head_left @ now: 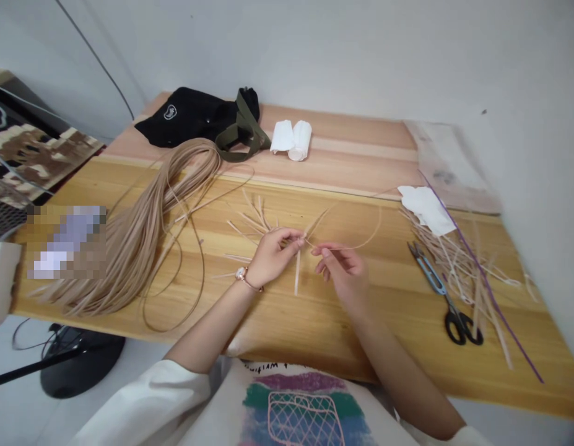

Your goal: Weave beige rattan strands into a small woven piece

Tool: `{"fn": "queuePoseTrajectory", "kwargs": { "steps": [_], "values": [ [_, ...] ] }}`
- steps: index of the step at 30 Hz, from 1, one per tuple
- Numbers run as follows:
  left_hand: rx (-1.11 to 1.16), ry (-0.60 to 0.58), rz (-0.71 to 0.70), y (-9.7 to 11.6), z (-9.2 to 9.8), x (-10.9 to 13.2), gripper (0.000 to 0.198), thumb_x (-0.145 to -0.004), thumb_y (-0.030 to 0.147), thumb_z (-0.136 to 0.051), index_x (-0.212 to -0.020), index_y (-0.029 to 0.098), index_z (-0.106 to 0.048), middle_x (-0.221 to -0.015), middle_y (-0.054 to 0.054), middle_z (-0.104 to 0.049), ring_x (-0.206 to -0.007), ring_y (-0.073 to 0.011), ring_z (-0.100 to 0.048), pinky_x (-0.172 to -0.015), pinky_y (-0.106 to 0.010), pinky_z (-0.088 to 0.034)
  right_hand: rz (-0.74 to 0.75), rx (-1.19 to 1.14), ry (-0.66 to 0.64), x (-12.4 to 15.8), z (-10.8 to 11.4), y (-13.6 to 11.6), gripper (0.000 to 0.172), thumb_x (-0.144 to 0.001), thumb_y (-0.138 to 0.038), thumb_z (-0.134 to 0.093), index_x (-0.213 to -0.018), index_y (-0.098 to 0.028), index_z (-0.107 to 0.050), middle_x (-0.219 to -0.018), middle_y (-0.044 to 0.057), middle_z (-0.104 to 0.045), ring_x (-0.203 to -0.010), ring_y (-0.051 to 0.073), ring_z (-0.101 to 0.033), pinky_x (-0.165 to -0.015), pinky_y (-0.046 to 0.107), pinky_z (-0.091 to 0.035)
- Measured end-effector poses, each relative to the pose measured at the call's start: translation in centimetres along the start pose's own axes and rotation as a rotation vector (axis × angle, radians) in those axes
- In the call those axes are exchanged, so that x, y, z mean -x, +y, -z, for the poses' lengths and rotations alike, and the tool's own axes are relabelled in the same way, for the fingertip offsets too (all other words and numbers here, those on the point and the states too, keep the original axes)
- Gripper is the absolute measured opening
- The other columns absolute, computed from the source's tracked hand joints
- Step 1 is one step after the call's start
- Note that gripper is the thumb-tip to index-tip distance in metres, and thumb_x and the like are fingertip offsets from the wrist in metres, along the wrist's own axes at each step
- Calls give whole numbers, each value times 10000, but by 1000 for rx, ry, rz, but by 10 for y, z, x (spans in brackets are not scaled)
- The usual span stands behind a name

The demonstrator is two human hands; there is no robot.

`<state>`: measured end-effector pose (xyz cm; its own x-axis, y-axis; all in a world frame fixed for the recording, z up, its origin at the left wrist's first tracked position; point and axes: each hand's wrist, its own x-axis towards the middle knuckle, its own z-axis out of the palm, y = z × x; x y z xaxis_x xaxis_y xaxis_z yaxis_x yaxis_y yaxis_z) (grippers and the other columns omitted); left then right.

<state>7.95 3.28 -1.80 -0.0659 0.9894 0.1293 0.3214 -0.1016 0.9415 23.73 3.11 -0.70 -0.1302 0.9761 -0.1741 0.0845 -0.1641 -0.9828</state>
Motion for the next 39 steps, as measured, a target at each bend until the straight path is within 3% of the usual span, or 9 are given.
{"fn": "queuePoseTrajectory", "kwargs": {
  "steps": [3,5,9,14,19,23,27,31,39],
  "values": [
    [26,-49,49,1,2,-1,177,-776,274,-564,-836,127,-644,-803,-47,-654,-770,-145,-589,-711,-256,-456,-263,19,-229,9,-6,9,278,-705,-417,-580,-872,-196,-551,-733,17,-630,-440,85,-495,-368,210,-325],
    [7,-80,59,3,2,0,163,-782,269,-552,-811,130,-633,-765,-32,-633,-740,-137,-570,-686,-248,-448,-294,155,-366,13,-10,14,239,-680,-395,-624,-786,-189,-567,-655,2,-606,-449,88,-485,-391,210,-329],
    [-51,-114,47,6,4,0,162,-791,277,-536,-767,137,-614,-737,-22,-601,-720,-130,-539,-656,-238,-430,-10,390,-228,9,-13,8,243,-748,-431,-596,-705,-192,-594,-585,2,-578,-505,110,-478,-461,230,-331],
    [-65,-198,47,12,8,1,208,-814,295,-498,-730,139,-607,-712,-19,-595,-725,-130,-535,-649,-233,-424,179,577,-128,-7,-1,-13,434,-850,-427,-455,-492,-188,-512,-533,31,-567,-493,124,-473,-487,258,-294],
    [-156,-209,-4,16,9,2,141,-731,252,-577,-794,134,-622,-795,-39,-633,-771,-147,-552,-730,-267,-433,250,705,-144,-16,3,-19,379,-857,-397,-451,-560,-191,-569,-523,22,-537,-546,148,-490,-534,274,-292],
    [-216,-166,-40,14,8,2,158,-730,287,-593,-775,138,-622,-781,-42,-641,-763,-153,-558,-739,-279,-430,402,700,-81,-19,2,-16,335,-850,-391,-476,-612,-193,-604,-710,55,-611,-770,198,-545,-715,314,-369],
    [-84,-141,14,11,8,2,216,-733,336,-616,-794,129,-621,-826,-56,-656,-779,-149,-575,-731,-260,-447,247,506,-182,-19,2,-11,345,-860,-427,-438,-639,-189,-553,-637,30,-563,-644,157,-518,-634,286,-386],
    [-26,-133,51,6,8,3,239,-728,348,-631,-808,123,-622,-843,-59,-660,-797,-153,-584,-734,-257,-450,111,371,-217,-16,2,-7,233,-815,-410,-504,-797,-184,-554,-638,-2,-545,-577,123,-476,-558,249,-373],
    [-142,-130,-7,-1,6,5,197,-740,324,-630,-787,132,-631,-808,-48,-663,-775,-157,-582,-740,-270,-432,187,573,-327,-11,12,-4,162,-836,-285,-477,-878,-184,-596,-568,-34,-518,-502,102,-436,-498,235,-298]
  ]
}}
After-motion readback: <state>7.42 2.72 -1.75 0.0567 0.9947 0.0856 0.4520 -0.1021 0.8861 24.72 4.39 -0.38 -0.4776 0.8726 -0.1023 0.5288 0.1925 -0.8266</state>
